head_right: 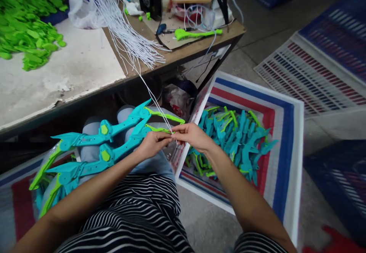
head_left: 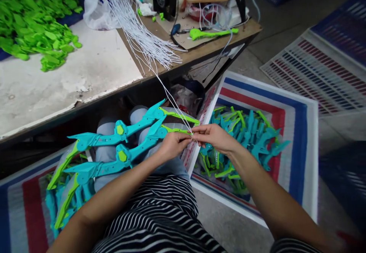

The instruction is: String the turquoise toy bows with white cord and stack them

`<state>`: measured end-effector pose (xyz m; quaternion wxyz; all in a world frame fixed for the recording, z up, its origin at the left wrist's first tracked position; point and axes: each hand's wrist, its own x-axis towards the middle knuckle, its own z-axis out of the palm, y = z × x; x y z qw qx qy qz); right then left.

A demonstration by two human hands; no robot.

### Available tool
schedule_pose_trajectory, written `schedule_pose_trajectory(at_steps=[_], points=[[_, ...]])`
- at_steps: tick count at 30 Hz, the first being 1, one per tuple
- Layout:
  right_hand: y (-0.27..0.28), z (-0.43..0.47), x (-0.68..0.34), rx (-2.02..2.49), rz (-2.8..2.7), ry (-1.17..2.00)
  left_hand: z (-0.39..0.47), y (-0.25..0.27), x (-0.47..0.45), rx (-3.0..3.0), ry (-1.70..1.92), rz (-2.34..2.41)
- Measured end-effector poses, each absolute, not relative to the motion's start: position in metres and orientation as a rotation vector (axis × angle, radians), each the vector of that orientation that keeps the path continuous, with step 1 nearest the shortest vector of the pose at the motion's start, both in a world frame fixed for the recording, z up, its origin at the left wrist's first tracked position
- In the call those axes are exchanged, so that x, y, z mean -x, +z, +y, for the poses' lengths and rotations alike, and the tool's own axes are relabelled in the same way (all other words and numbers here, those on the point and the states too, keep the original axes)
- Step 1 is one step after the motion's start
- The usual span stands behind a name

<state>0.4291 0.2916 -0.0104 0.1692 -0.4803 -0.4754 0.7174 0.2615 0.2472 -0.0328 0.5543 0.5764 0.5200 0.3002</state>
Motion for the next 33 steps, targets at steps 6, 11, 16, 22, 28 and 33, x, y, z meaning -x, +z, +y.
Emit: schedule_pose_trajectory(at_steps=[6, 11, 16, 22, 28, 33], points=[[-0.016, 0.282, -0.447, 1.533, -1.530, 1.760, 0.240, -0.046, -0.276, -1.318, 0.571, 1.222], [-0.046, 0.265, -0.475, 1.686, -1.349, 1.351, 0.236, -0.073, -0.289, -0.645, 0.478, 1.220], [-0.070, 0.248, -0.478, 1.732, -1.320, 1.153, 0.240, -0.088, -0.302, -0.410, 0.511, 1.224], [-0.077, 0.251, -0.474, 1.746, -1.413, 1.015, 0.246, -0.090, -0.309, -0.397, 0.504, 1.233], [-0.080, 0.254, -0.474, 1.740, -1.433, 1.053, 0.248, -0.092, -0.309, -0.399, 0.501, 1.247], [-0.083, 0.254, -0.474, 1.754, -1.458, 1.055, 0.252, -0.091, -0.311, -0.408, 0.512, 1.233]])
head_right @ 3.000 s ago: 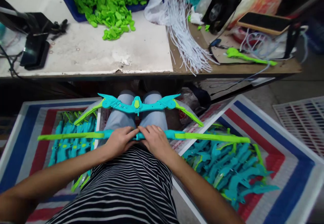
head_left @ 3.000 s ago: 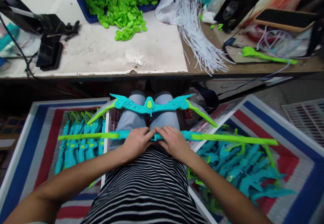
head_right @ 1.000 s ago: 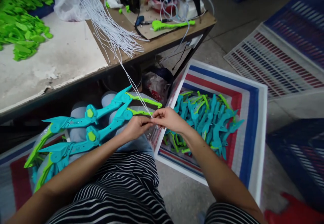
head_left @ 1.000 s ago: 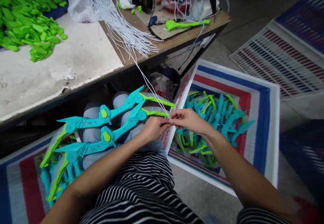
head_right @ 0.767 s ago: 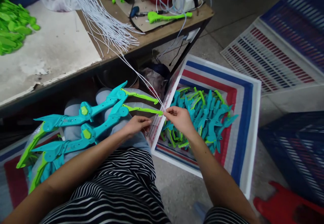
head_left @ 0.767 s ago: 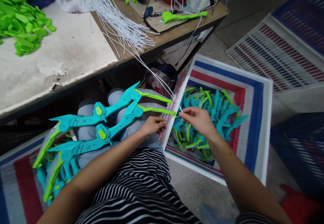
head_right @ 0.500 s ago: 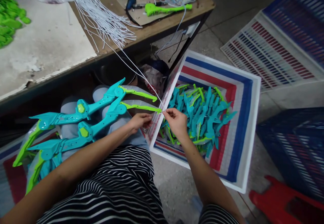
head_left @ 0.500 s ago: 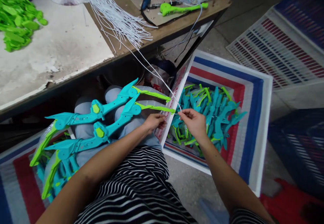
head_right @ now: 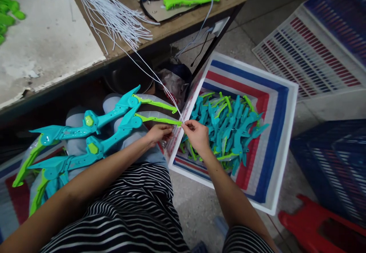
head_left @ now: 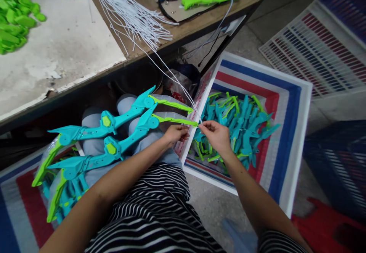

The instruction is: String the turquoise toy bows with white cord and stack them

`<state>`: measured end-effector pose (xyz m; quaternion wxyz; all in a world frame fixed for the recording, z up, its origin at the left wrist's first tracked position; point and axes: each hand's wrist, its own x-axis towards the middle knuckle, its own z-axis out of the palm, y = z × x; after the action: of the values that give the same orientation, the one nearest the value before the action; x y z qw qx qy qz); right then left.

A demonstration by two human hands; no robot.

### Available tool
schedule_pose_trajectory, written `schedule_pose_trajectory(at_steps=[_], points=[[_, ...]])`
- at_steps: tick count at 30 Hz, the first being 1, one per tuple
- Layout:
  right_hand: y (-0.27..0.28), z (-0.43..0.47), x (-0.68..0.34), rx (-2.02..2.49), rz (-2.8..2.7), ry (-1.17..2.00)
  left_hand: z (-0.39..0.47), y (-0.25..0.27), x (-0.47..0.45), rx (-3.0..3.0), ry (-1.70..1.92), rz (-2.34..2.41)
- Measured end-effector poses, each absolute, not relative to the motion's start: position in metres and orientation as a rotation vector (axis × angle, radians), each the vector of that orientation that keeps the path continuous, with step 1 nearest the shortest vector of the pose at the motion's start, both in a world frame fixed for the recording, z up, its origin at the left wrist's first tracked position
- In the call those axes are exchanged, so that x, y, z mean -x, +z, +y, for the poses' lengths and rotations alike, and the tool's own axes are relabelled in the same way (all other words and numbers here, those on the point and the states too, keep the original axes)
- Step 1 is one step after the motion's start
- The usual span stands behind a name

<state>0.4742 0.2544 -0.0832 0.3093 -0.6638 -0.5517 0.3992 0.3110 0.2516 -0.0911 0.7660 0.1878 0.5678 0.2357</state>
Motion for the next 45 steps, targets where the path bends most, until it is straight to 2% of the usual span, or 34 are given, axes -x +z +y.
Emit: schedule_pose_trajectory(at_steps=[11, 22, 34, 40, 45], points=[[-0.081, 0.251, -0.472, 1.776, -1.639, 0.756, 0.256, -0.099, -0.318, -0.423, 0.484, 1.181], [-0.084, 0.247, -0.473, 1.763, -1.585, 0.866, 0.259, -0.095, -0.319, -0.397, 0.475, 1.180], [-0.080, 0.248, -0.474, 1.714, -1.744, 0.678, 0.256, -0.103, -0.320, -0.430, 0.489, 1.179], [-0.088, 0.244, -0.470, 1.696, -1.725, 0.762, 0.257, -0.102, -0.320, -0.412, 0.495, 1.151], [-0.100, 0.244, -0.476, 1.687, -1.499, 1.065, 0.259, -0.107, -0.326, -0.395, 0.522, 1.098]])
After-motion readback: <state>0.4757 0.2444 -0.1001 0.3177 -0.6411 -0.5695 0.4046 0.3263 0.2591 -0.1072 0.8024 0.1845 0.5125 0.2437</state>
